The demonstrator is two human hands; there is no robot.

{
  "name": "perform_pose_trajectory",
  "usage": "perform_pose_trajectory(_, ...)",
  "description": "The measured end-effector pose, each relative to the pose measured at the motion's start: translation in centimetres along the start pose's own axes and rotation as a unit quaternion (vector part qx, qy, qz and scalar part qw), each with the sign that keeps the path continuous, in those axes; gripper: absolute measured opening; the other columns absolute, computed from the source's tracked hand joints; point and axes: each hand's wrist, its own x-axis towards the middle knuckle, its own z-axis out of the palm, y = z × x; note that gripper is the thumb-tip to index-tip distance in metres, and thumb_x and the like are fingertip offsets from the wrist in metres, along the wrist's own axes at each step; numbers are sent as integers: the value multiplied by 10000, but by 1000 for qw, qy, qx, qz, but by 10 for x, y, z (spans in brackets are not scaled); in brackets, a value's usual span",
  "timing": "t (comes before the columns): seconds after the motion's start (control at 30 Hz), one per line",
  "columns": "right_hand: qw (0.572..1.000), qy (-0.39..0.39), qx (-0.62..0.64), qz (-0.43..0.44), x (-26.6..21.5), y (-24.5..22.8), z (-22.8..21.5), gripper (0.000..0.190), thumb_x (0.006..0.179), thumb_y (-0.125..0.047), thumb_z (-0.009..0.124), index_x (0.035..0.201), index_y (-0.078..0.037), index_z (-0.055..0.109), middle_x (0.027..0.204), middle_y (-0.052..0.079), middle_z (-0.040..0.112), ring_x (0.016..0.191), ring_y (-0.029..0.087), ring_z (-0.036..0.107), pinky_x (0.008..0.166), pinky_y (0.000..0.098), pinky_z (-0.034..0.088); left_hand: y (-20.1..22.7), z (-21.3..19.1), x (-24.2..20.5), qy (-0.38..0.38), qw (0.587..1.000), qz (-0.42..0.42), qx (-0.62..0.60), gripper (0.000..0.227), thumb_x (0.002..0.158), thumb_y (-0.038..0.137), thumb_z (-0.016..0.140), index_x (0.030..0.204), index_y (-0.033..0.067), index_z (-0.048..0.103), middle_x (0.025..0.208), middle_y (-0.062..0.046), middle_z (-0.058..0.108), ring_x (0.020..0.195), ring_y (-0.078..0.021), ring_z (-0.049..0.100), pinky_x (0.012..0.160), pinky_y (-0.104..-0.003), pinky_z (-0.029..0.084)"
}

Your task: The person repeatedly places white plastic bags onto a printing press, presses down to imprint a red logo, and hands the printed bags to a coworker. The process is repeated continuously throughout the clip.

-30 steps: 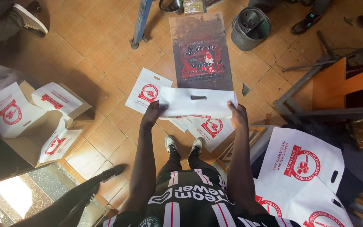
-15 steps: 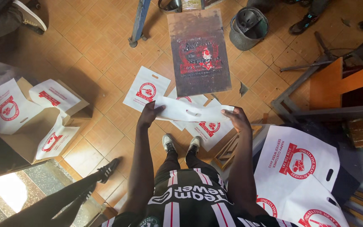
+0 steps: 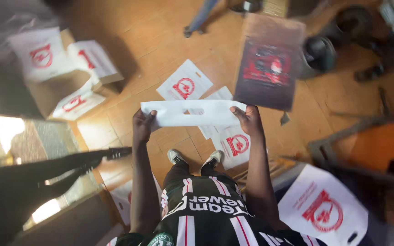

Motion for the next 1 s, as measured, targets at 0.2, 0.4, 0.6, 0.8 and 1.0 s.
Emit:
perform_pose_trajectory(0.2,983,-140,-29,-114,43,-49,180,161,1010,-217,704,974,-72,766,843,81,730,866,145,658,893,382,528,16,-166,-67,195,971,138,19,250,1025,253,656,1129,26,644,950,-126,735,840,-194,724,827,-380,598)
perform_pose_trajectory(0.4,936,-316,-22,-152,57,-78,352,143,1037,-206,673,976,-103,751,833,39,707,838,102,580,897,359,512,27,-298,-152,365,897,248,35,284,1042,199,507,1249,33,610,1039,-106,674,966,-162,655,934,-376,537)
perform_pose_trajectory(0.6,884,-442,46,-145,31,-119,483,183,1029,-212,683,894,-98,730,704,-7,619,726,84,527,773,293,500,93,-309,-235,519,800,295,54,171,1003,117,527,1133,60,621,911,-73,618,841,-120,567,885,-333,506)
perform_pose_trajectory(0.8,832,-519,39,-192,20,-165,553,213,1023,-178,704,824,-104,705,620,17,634,616,91,560,706,279,505,61,-344,-268,578,754,312,25,89,982,164,545,1026,116,606,827,34,606,790,-37,544,818,-265,489)
perform_pose_trajectory(1.0,833,-516,72,-184,17,-169,586,123,998,-103,736,895,-39,716,638,47,631,636,102,549,715,299,513,108,-325,-263,677,650,332,98,129,997,140,657,937,77,562,734,-13,538,684,-103,549,724,-266,459)
